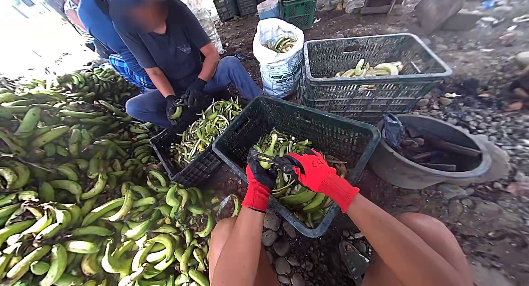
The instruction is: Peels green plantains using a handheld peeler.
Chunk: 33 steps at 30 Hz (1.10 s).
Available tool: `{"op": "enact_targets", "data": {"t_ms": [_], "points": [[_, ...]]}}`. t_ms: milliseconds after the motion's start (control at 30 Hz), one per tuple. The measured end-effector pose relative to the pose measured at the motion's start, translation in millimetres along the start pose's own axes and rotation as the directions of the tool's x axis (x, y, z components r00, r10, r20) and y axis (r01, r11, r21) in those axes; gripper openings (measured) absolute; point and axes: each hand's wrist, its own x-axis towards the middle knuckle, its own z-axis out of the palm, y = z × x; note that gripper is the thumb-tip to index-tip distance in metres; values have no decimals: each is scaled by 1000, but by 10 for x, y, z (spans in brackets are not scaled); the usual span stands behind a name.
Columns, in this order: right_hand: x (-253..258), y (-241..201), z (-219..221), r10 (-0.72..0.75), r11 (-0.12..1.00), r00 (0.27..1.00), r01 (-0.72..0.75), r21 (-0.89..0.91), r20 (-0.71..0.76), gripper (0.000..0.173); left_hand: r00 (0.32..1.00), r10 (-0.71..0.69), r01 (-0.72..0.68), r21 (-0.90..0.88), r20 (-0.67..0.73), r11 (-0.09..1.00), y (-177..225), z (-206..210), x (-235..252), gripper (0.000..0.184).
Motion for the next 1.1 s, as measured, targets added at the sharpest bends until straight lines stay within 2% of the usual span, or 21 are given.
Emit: {"op": "enact_targets", "data": {"t_ms": [67, 133, 267, 433, 500, 600, 733, 800, 867, 1000, 1100], "points": [[85, 243, 26, 113, 992, 993, -115, 42, 43, 39, 999, -15, 19, -90, 38, 996, 5, -86, 87, 44], [103, 444, -16, 195, 965, 979, -203, 164, 67, 44, 998, 9, -3, -90, 69, 996, 130, -109, 116, 43], [-12, 269, -131, 55, 918, 998, -45, 393, -14, 38, 981, 125, -143, 118, 149, 983, 284, -147, 129, 41], [-121, 198, -14, -150, 977, 989, 150, 150, -11, 48, 905, 184, -249, 127, 384, 960, 329, -156, 138, 39], [-164, 205, 18, -200, 977, 980, 201, 66, -14, 48, 882, 159, -233, 117, 443, 965, 352, -146, 129, 41], [-218, 138, -11, -203, 979, 978, 202, 14, 56, 47, 833, 92, -181, 111, 546, 977, 379, -175, 123, 44], [-268, 109, -73, -229, 970, 973, 231, -71, 33, 45, 803, 19, -160, 185, 595, 970, 437, -115, 37, 43], [-260, 83, -142, -183, 978, 981, 188, -89, 61, 43, 781, -15, -160, 223, 624, 962, 422, -115, 39, 41], [-209, 79, -174, -108, 988, 993, 113, -102, 56, 41, 788, -7, -186, 248, 616, 951, 342, -153, 62, 37], [-80, 105, -119, 45, 995, 998, -49, -92, -51, 45, 832, 186, -364, 261, 523, 894, 168, -164, 94, 37], [-4, 117, -53, 161, 983, 973, -173, -61, -165, 52, 896, 198, -314, 250, 398, 916, 80, -60, 74, 35]]}}
